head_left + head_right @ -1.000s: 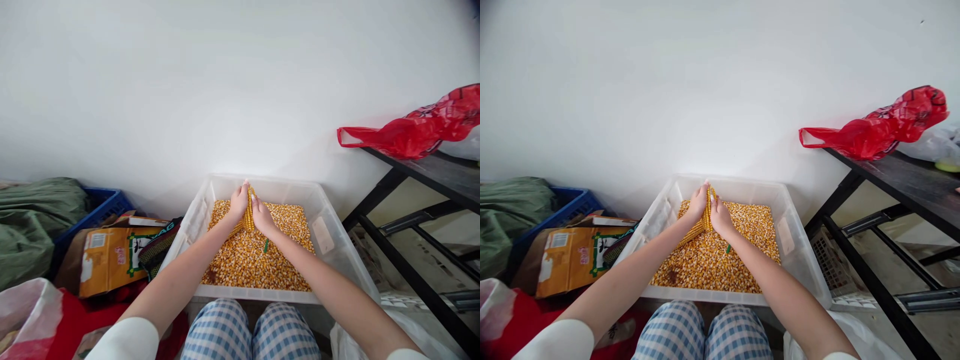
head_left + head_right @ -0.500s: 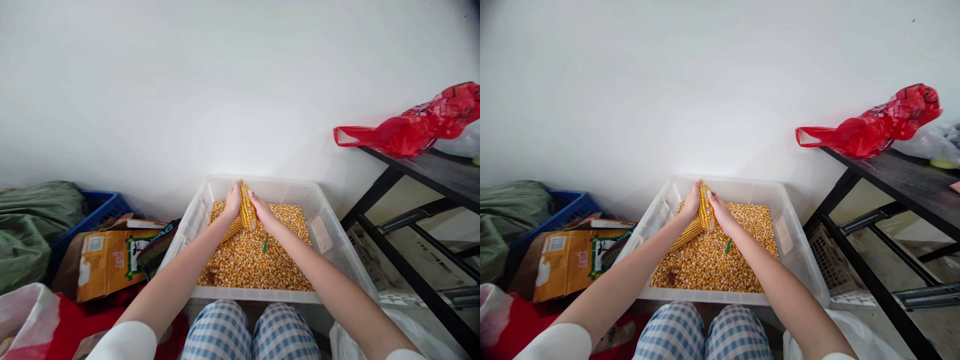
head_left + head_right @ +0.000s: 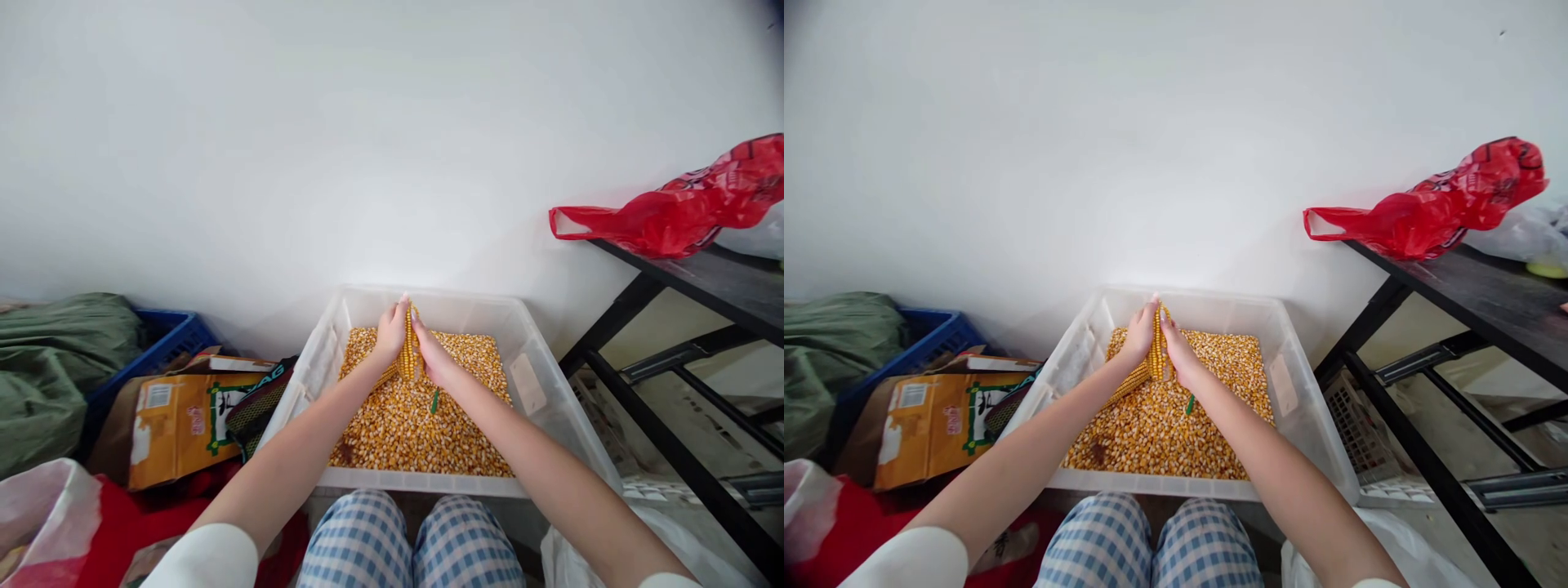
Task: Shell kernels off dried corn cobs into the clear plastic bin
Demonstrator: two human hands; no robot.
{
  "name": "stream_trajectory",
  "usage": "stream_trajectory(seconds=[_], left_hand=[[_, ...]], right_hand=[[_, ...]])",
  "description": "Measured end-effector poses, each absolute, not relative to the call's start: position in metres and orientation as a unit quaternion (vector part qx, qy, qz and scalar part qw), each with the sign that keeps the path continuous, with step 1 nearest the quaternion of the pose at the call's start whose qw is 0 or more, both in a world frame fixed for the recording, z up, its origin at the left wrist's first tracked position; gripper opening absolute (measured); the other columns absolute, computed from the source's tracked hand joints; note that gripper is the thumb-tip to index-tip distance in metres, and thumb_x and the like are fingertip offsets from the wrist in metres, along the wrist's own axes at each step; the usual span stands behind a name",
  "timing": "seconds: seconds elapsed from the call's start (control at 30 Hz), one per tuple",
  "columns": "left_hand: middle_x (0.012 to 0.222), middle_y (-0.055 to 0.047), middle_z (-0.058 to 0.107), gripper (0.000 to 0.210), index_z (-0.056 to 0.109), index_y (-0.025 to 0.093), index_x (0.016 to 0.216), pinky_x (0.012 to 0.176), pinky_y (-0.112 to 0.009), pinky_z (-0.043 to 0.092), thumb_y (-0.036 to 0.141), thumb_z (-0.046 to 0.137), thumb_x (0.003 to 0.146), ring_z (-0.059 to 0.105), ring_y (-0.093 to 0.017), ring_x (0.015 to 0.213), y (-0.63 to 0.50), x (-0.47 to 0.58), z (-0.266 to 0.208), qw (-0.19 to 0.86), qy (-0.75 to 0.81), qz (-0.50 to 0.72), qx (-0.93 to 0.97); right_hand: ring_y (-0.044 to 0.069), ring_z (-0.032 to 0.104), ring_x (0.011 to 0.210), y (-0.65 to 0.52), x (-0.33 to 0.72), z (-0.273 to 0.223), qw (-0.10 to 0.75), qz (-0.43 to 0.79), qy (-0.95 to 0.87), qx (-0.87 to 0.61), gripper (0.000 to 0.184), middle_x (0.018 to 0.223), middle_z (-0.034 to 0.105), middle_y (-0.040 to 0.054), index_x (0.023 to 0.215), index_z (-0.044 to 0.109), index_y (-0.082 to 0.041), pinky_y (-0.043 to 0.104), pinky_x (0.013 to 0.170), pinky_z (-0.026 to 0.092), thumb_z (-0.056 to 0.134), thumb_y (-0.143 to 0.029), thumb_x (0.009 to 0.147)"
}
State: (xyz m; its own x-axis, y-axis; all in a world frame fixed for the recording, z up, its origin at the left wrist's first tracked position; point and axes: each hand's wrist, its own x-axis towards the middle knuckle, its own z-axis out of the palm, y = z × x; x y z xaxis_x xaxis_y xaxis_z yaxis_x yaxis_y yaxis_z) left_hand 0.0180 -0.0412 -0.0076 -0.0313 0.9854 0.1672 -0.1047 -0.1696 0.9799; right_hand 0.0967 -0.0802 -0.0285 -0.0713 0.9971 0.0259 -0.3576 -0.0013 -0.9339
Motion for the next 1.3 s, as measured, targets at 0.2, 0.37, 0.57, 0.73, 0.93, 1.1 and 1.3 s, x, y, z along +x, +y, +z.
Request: stream_trajectory(seconds=[0.2,0.37,0.57,0.73,0.93,1.1,1.3], left_hand=[[0.070,-0.005,0.061,0.046,0.060,0.014,0.075,0.072,-0.031,0.044,0.058,0.045,0.078,0.057,-0.020,0.073,-0.040,0.018,-0.012,0.499,0.428,0.567,0.496],[0.077,-0.007,0.063,0.047,0.062,0.013,0.079,0.077,-0.032,0.043,0.057,0.046,0.078,0.058,-0.022,0.080,-0.041,0.019,-0.012,0.483,0.440,0.563,0.506],[0.070,-0.004,0.059,0.047,0.058,0.015,0.071,0.070,-0.030,0.043,0.060,0.046,0.077,0.056,-0.019,0.073,-0.041,0.021,-0.013,0.482,0.435,0.565,0.509],[0.069,-0.004,0.059,0.048,0.059,0.014,0.074,0.068,-0.030,0.044,0.060,0.046,0.076,0.056,-0.018,0.069,-0.037,0.019,-0.018,0.508,0.443,0.564,0.477],[0.063,-0.002,0.055,0.045,0.056,0.015,0.074,0.060,-0.028,0.043,0.059,0.045,0.078,0.052,-0.015,0.058,-0.029,0.013,-0.013,0.534,0.431,0.570,0.452],[0.060,0.000,0.050,0.045,0.054,0.017,0.070,0.061,-0.028,0.042,0.059,0.044,0.078,0.050,-0.015,0.058,-0.030,0.010,-0.009,0.477,0.459,0.586,0.467],[0.068,-0.003,0.057,0.048,0.057,0.015,0.073,0.064,-0.029,0.043,0.062,0.044,0.077,0.055,-0.017,0.066,-0.030,0.013,-0.018,0.459,0.459,0.580,0.492]], right_hand=[[0.018,0.052,0.114,-0.083,0.095,-0.030,0.583,0.564,-0.422,-0.406,0.047,0.106,0.064,0.0012,0.109,0.058,-0.024,0.035,0.098,0.042,0.040,-0.058,0.083],[0.019,0.055,0.109,-0.087,0.095,-0.019,0.565,0.611,-0.380,-0.405,0.056,0.098,0.066,0.0030,0.108,0.059,-0.022,0.036,0.096,0.044,0.032,-0.063,0.082],[0.019,0.056,0.108,-0.085,0.095,-0.020,0.570,0.611,-0.375,-0.401,0.046,0.102,0.065,0.0031,0.107,0.059,-0.022,0.036,0.096,0.043,0.047,-0.056,0.079],[0.018,0.055,0.109,-0.081,0.094,-0.031,0.585,0.581,-0.404,-0.397,0.035,0.104,0.065,0.0004,0.102,0.060,-0.023,0.035,0.097,0.041,0.048,-0.048,0.080],[0.018,0.056,0.107,-0.079,0.096,-0.026,0.576,0.630,-0.386,-0.350,0.036,0.095,0.067,0.0004,0.102,0.060,-0.022,0.034,0.097,0.042,0.048,-0.047,0.080],[0.020,0.057,0.106,-0.086,0.096,-0.018,0.549,0.641,-0.390,-0.368,0.048,0.093,0.067,0.0040,0.100,0.061,-0.020,0.037,0.094,0.044,0.039,-0.059,0.081],[0.019,0.057,0.106,-0.088,0.093,-0.029,0.558,0.597,-0.411,-0.403,0.038,0.106,0.064,0.0035,0.103,0.061,-0.022,0.036,0.094,0.045,0.051,-0.049,0.079]])
